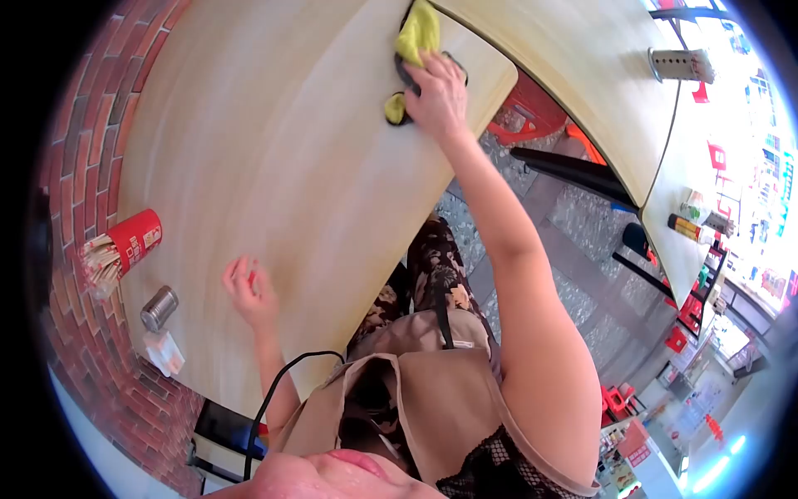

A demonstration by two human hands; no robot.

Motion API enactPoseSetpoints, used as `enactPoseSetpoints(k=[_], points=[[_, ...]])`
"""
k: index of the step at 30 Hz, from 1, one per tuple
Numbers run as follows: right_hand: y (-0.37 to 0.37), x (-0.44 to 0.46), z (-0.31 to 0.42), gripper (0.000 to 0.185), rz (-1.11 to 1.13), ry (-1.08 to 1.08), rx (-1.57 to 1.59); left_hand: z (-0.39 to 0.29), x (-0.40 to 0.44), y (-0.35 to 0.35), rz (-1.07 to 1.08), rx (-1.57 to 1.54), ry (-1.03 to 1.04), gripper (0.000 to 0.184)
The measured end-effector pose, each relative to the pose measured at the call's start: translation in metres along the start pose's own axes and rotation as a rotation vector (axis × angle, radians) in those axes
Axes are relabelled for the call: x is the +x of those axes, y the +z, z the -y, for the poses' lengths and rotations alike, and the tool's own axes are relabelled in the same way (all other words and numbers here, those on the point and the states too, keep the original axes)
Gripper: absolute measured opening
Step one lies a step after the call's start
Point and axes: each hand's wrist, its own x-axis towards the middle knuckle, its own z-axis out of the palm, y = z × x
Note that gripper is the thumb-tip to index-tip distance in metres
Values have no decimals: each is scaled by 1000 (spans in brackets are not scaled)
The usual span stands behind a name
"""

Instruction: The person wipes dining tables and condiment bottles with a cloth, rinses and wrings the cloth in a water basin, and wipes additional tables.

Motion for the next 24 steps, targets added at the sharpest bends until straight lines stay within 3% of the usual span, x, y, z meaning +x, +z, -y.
enactPoseSetpoints(k=[3, 4, 5, 6, 7, 11, 13, 16, 19, 24], points=[[-34, -86, 42, 34, 124, 94, 139, -28, 4, 33, 70, -113, 36, 27], [-48, -123, 53, 29, 164, 37, 248, -42, 8, 48, 61, -171, 36, 26], [-85, -186, 70, 26, 395, -71, 412, -67, 19, 59, 151, -191, 80, 22], [-109, -203, 62, 27, 911, -20, 523, -87, 33, 74, 237, -214, 118, 19], [-122, -223, 58, 30, 1066, 234, 684, -103, 41, 85, 297, -286, 26, 16], [-156, -222, 8, 32, 653, 971, 742, -143, 78, 152, 352, -344, -179, 19], [-160, -194, -14, 31, 443, 1100, 848, -162, 99, 183, 476, -406, -355, 22], [-156, -171, -40, 32, 278, 987, 793, -183, 130, 209, 625, -290, -453, 22], [-161, -160, -52, 33, 273, 1043, 897, -197, 144, 211, 699, -220, -535, 21], [-159, -153, -74, 34, 399, 927, 951, -200, 151, 217, 687, -231, -621, 18]])
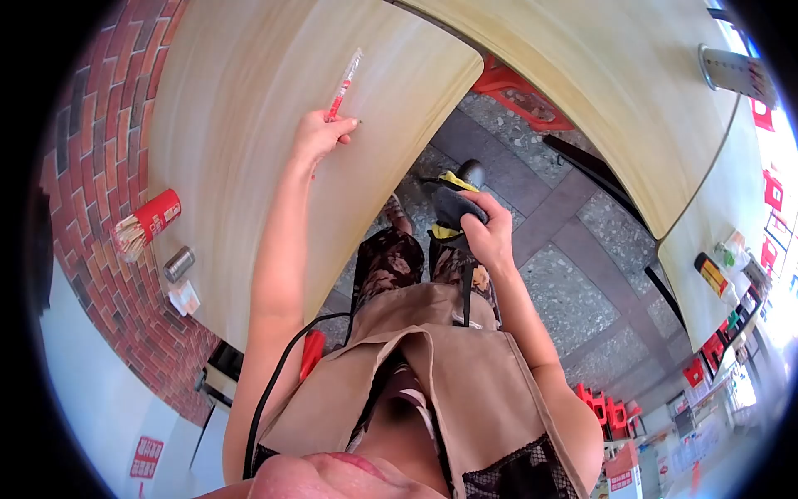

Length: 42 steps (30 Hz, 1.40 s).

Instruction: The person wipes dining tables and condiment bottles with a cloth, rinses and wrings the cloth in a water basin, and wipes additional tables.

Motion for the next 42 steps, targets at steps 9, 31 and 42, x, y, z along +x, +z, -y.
enactPoseSetpoints(k=[9, 31, 42], points=[[-36, 31, 7, 33, 81, 16, -45, -10, 3, 0, 19, 73, -56, 20], [93, -22, 40, 51, 433, -826, -429, 1, -17, -15, 11, -149, 186, 19], [155, 136, 49, 34, 23, -1190, -935, 88, -171, 20, 86, 50, 400, 7]])
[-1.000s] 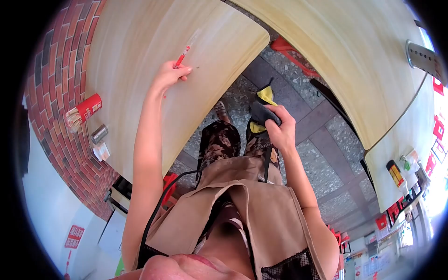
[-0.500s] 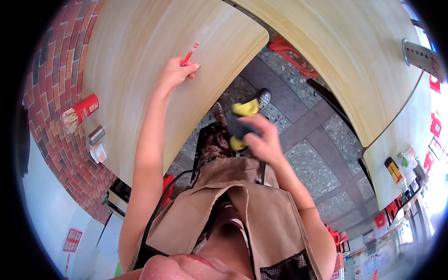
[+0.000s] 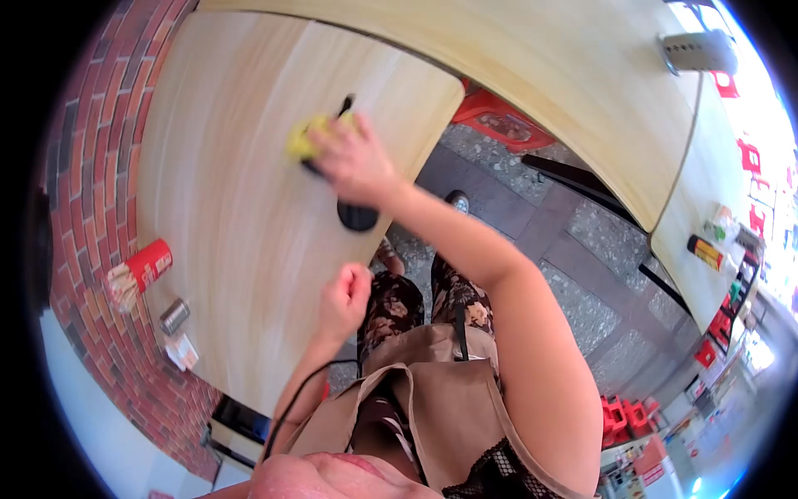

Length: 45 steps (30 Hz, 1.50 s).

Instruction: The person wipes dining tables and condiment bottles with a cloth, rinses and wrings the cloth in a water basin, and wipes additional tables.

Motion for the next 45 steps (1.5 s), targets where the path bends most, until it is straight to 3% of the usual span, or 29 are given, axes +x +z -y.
enactPoseSetpoints(k=[5, 7, 9, 11, 12, 13, 14, 17, 19, 20, 22, 23, 24, 25, 27, 28, 30, 31, 33, 34, 37, 39, 41, 42, 43, 45], points=[[-68, -25, -133, 34, -204, 562, -622, 23, -41, 3, 177, 134, 28, 9], [-116, -66, -152, 36, -114, 1037, -652, 26, -46, -2, 206, 154, 14, 9], [-141, -101, -144, 37, -336, 1190, -749, 30, -40, 2, 144, 189, -18, 9], [-146, -79, -128, 35, -480, 1021, -657, 26, -23, 14, 159, 238, -44, 12], [-140, -56, -135, 36, -582, 795, -606, 17, -13, 22, 125, 238, 13, 16], [-129, -32, -141, 38, -612, 702, -553, 7, -3, 32, 100, 240, 66, 21], [-111, -10, -156, 38, -556, 670, -429, -5, 11, 42, 155, 246, 73, 29], [-87, 12, -197, 34, -425, 516, -258, -48, 52, 77, 158, 294, 199, 26], [-111, -39, -226, 32, -327, 497, -403, -57, 69, 91, 150, 255, 204, 24], [-141, -83, -239, 40, -317, 614, -411, -57, 72, 93, 116, 215, 225, 23], [-192, -210, -263, 38, -373, 866, -583, -49, 84, 90, 77, 172, 259, 21], [-232, -267, -262, 39, -427, 838, -720, -41, 85, 83, -8, 193, 257, 20], [-264, -319, -267, 44, -505, 870, -626, -38, 86, 78, -95, 209, 254, 19], [-287, -370, -274, 45, -407, 943, -756, -39, 86, 73, -90, 204, 248, 19], [-294, -391, -280, 47, -396, 1154, -889, -40, 92, 61, -231, 175, 135, 18], [-285, -388, -286, 48, -393, 1091, -849, -37, 96, 53, -253, 249, 131, 19], [-259, -341, -281, 51, -400, 928, -609, -18, 110, 37, -342, 171, 178, 20], [-246, -277, -259, 50, -401, 771, -490, -13, 124, 34, -432, 106, 226, 21], [-196, -163, -223, 47, -358, 680, -300, -32, 158, 24, -447, 91, 210, 22], [-171, -104, -212, 46, -324, 647, -251, -41, 179, 23, -473, 89, 191, 22], [-92, 31, -218, 27, -351, 345, -68, -69, 271, 34, -547, 111, 391, 21], [-75, 83, -250, 24, -238, 197, -201, -102, 324, 27, -551, 261, 500, 19], [-108, 62, -315, 22, -123, 241, -413, -100, 364, -6, -535, 348, 548, 18], [-137, 29, -343, 19, -256, 420, -617, -86, 389, -36, -579, 520, 582, 18], [-172, -28, -371, 21, -318, 616, -603, -77, 407, -58, -620, 693, 619, 19], [-246, -192, -384, 27, -451, 949, -646, -70, 424, -80, -684, 659, 553, 20]])
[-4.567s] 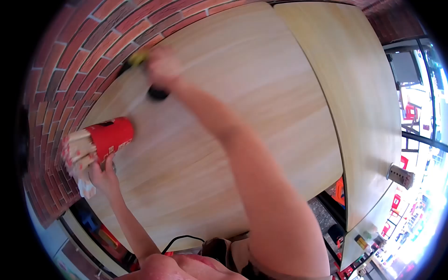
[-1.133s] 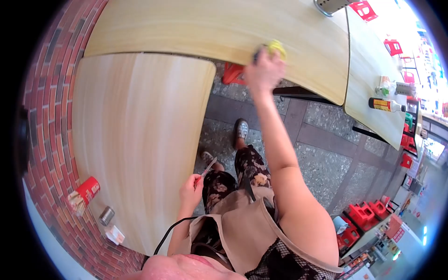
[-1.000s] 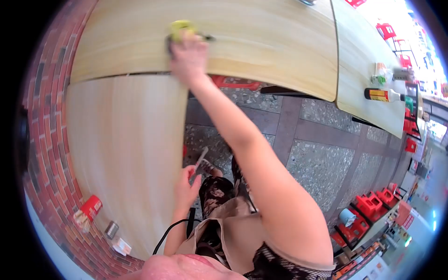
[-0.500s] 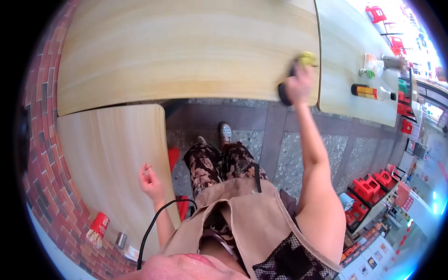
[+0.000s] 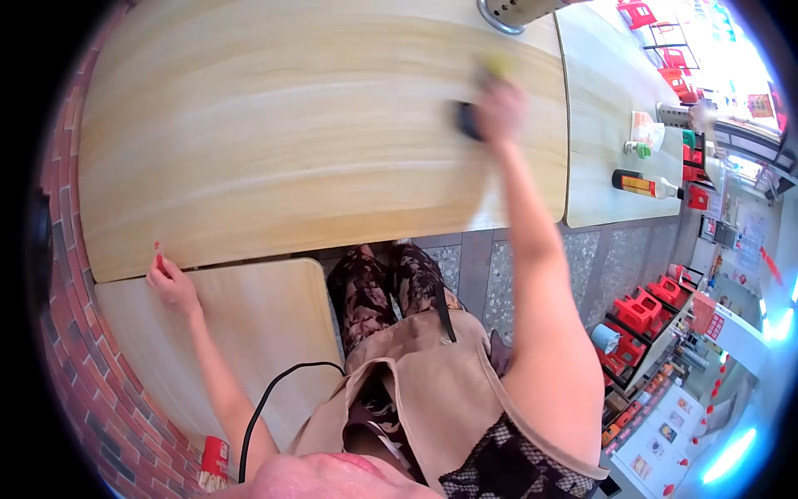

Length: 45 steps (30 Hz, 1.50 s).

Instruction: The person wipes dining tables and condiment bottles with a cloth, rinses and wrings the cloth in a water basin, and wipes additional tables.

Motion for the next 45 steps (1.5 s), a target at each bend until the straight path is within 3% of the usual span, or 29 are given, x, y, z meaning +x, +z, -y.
enactPoseSetpoints(k=[2, 3, 7, 8, 9, 10, 11, 12, 13, 15, 16, 17, 21, 22, 23, 24, 25, 26, 28, 30, 32, 34, 36, 37, 39, 42, 43, 44, 45], points=[[-54, -61, -148, 32, -76, 366, -194, 13, 2, -1, -21, 14, -91, 22], [-69, -82, -180, 35, -93, 520, -285, 12, 1, -1, 10, 46, -53, 23], [-9, -14, -74, 35, -18, 387, -192, 4, 5, -4, 71, 84, -67, 23], [37, 18, -53, 37, -12, 302, 49, 4, 6, -4, 99, 101, -77, 23], [52, 61, 34, 34, -30, 82, 96, 1, 7, -7, 99, 106, -73, 23], [70, 91, 123, 28, -61, 55, 189, -4, 8, -8, 108, 114, -85, 23], [99, 111, 197, 21, -21, -59, -17, -6, 9, -9, 113, 122, -99, 23], [137, 115, 267, 19, -110, -44, 176, -6, 9, -8, 105, 128, -99, 23], [137, 99, 339, 26, 0, -244, 221, -5, 8, -8, 101, 76, -123, 23], [136, 67, 480, 64, 294, -624, 381, -1, 3, -6, 82, 29, -149, 23], [191, 31, 536, 31, -150, -565, 522, 5, 0, -4, 73, 4, -134, 23], [194, 42, 527, 31, -155, -555, 519, 10, 2, -3, 75, -23, -109, 23], [192, 139, 405, 12, 250, -184, 772, 8, 3, -4, 96, -49, -72, 23], [216, 168, 336, 10, 236, -465, 266, 8, 4, -4, 95, -37, -71, 23], [222, 184, 257, 8, 137, -388, 282, 8, 4, -5, 94, -24, -69, 23], [182, 189, 181, 17, 202, -154, 259, 10, 3, -4, 98, -28, -66, 23], [132, 172, 119, 31, 17, -55, 236, 13, 1, -3, 86, -19, -57, 23], [105, 150, 45, 42, -46, -142, 173, 14, 2, -1, 74, -10, -45, 23], [36, 93, -60, 41, 52, 70, 106, 9, 3, -1, 77, 0, -29, 23], [-11, 38, -136, 43, -7, 273, -141, 8, 4, -5, 89, 13, 1, 24], [-45, -11, -156, 44, 4, 491, -156, 13, 4, -3, 99, 46, -25, 25], [-64, -53, -134, 46, 49, 496, -189, 11, 4, -4, 95, 66, -4, 25], [-89, -81, -95, 48, 16, 521, 23, 12, 4, -5, 98, 91, 26, 26], [-103, -83, -81, 51, -30, 883, 431, 14, 4, -4, 96, 101, 19, 26], [-138, -62, -56, 63, -184, 1170, 1115, 14, 5, -2, 96, 107, 29, 27], [-172, -31, -44, 70, -355, 1061, 1902, 7, 4, -2, 83, 135, 21, 28], [-170, -35, -55, 69, -291, 1000, 1983, 6, 3, -2, 99, 166, -9, 29], [-145, -63, -92, 69, -276, 947, 1727, 7, 5, -2, 116, 198, -32, 30], [-140, -84, -99, 68, -178, 882, 1057, 11, 6, -1, 121, 202, -13, 30]])
